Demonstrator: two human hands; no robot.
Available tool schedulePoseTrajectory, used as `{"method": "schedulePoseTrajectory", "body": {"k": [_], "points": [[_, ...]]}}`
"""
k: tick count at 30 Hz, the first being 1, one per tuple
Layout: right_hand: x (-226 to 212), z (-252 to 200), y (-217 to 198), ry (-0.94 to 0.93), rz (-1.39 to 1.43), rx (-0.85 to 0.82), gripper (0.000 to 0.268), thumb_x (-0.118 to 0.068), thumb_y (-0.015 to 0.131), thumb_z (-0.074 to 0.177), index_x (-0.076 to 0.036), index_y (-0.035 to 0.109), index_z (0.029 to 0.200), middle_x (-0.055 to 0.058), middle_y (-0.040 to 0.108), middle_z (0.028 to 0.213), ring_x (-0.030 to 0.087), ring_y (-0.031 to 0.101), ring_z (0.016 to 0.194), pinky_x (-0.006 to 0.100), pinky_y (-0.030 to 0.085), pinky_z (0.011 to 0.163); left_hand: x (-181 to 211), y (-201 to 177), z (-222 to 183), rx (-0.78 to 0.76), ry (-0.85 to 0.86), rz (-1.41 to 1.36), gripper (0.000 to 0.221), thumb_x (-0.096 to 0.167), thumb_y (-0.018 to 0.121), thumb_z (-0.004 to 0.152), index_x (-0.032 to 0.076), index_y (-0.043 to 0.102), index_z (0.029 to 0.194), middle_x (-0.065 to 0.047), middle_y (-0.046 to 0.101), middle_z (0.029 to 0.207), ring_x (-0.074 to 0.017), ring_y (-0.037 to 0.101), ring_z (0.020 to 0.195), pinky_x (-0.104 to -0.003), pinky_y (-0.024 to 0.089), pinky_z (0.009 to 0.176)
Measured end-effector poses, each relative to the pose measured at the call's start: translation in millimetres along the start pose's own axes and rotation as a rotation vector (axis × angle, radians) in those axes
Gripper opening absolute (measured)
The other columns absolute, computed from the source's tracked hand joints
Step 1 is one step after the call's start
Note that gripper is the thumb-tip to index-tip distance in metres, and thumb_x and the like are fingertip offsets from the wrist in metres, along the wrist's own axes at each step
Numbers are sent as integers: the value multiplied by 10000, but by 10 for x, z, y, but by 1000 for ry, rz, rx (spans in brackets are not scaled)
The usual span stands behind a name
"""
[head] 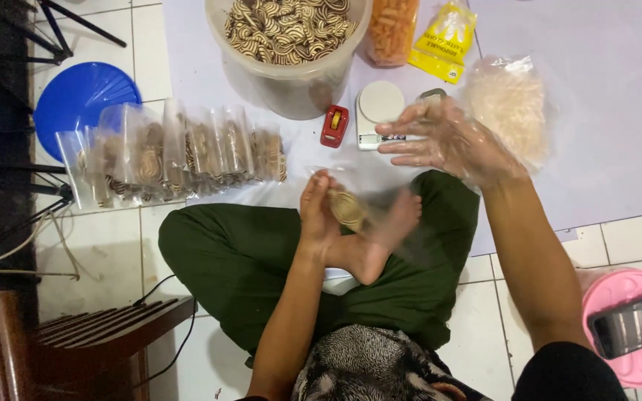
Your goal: Manually packing spiral-patterned cookies from a large container into individual small plastic bags.
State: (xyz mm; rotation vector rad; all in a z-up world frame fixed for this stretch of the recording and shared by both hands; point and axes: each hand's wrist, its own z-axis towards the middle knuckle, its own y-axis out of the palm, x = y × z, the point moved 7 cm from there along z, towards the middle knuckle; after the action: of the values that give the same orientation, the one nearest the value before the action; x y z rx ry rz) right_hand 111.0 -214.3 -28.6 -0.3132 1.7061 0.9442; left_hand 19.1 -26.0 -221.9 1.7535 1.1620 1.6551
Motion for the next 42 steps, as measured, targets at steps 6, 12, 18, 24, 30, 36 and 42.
{"method": "schedulePoseTrajectory", "body": {"k": [6,12,18,24,30,36,42], "points": [[293,-257,75,122,-349,18,1074,-790,549,719,-55,466,1498,139,600,1474,284,630,1255,458,506,1030,232,-130,26,164,61,-40,199,235,604,1060,131,600,1230,-7,656,978,-134,695,873,-272,589,770],[152,-379,317,192,-628,243,522,-285,650,935,13,617,1362,230,676,1335,396,644,1241,517,503,1052,234,-43,-10,247,21,-67,194,230,647,1037,129,601,1195,-16,689,960,-149,694,851,-283,597,745],[207,-349,266,170,-703,354,218,-114,627,996,-9,787,1101,171,788,959,226,712,882,387,612,798,235,-90,-40,267,6,-24,275,299,688,1008,168,595,1231,-27,691,994,-159,687,841,-267,603,648],[162,-235,261,88,-678,424,135,-108,730,945,-43,804,1038,139,799,892,203,746,790,359,616,758,756,185,-69,366,167,505,881,207,763,957,263,219,1648,-196,333,1531,-312,407,1349,-534,324,1176],[163,-170,585,66,-737,245,122,-95,786,877,-4,756,801,137,711,649,227,668,595,347,597,668,645,538,-104,2,232,738,72,133,747,951,150,709,892,-5,606,642,-108,565,537,-264,486,608],[742,-83,420,107,-777,213,346,-271,909,751,-85,650,616,39,654,562,171,616,536,329,507,522,58,392,-95,-140,-169,1028,466,543,682,973,159,681,710,-24,621,592,-100,561,521,-252,451,535],[943,3,396,250,-907,198,412,-283,843,755,-142,488,604,9,468,493,188,469,475,331,374,497,277,326,-57,58,-209,1147,244,293,658,890,144,738,715,-50,641,598,-132,555,592,-310,490,601]]}}
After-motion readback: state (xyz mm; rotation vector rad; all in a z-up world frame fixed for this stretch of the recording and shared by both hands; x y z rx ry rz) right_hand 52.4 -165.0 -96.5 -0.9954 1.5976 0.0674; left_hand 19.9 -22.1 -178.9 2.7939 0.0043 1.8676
